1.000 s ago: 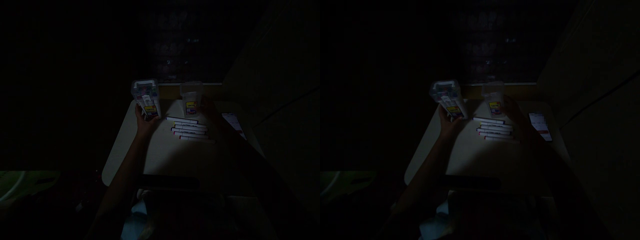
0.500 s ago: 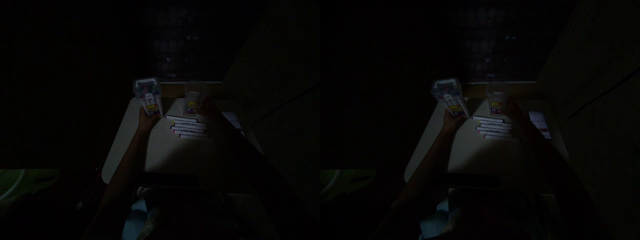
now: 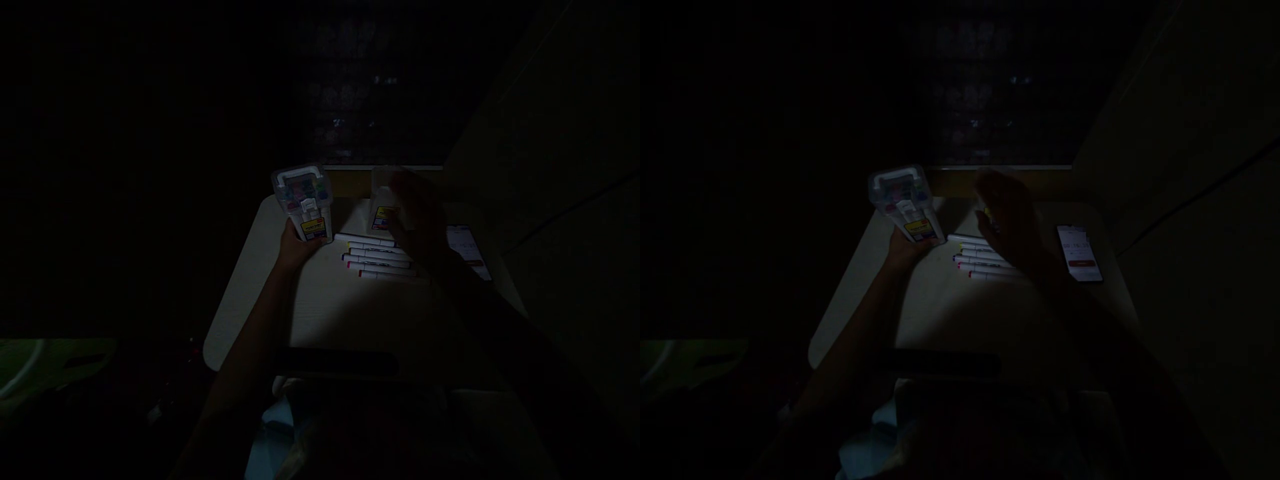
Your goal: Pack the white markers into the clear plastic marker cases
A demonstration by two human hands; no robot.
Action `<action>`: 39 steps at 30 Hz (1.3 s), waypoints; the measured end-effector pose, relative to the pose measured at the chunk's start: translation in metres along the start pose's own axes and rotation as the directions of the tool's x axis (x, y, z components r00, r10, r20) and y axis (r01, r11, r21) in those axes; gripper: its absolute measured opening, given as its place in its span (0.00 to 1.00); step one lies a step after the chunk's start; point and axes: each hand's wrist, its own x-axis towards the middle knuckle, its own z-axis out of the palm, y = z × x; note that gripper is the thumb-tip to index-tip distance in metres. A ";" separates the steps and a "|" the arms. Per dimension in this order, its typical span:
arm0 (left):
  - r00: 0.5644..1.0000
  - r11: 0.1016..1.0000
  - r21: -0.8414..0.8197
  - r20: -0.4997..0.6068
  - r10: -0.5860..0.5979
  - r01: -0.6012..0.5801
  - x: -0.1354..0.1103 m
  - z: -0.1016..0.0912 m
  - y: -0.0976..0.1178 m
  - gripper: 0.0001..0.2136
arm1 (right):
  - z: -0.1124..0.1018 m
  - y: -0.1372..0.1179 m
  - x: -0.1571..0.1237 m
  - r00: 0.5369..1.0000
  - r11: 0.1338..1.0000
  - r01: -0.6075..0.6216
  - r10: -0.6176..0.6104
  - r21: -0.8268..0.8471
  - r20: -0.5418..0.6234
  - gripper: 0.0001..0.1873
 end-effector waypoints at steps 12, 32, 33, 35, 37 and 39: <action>0.996 0.995 0.046 0.029 0.082 -0.084 0.000 0.002 -0.001 0.37 | 0.067 -0.030 0.037 0.960 0.977 0.178 -0.199 0.119 0.196 0.20; 0.993 0.974 0.191 0.028 0.117 -0.121 0.002 0.000 -0.005 0.35 | 0.076 -0.050 0.062 0.991 0.953 -0.078 0.042 0.292 0.127 0.09; 0.993 0.975 0.187 0.026 0.118 -0.120 0.002 0.000 -0.005 0.35 | 0.074 -0.050 0.063 0.988 0.953 -0.085 0.042 0.289 0.152 0.10; 0.992 0.980 0.156 0.029 0.121 -0.124 0.002 0.001 -0.004 0.35 | 0.070 -0.051 0.064 0.979 0.958 -0.094 0.040 0.272 0.198 0.11; 0.992 0.986 0.115 0.043 0.116 -0.120 0.001 0.001 -0.003 0.35 | 0.066 -0.053 0.065 0.970 0.963 -0.092 0.029 0.252 0.241 0.12; 0.993 0.990 0.087 0.059 0.105 -0.110 0.002 0.001 -0.004 0.35 | 0.063 -0.053 0.066 0.962 0.968 -0.079 0.011 0.238 0.274 0.13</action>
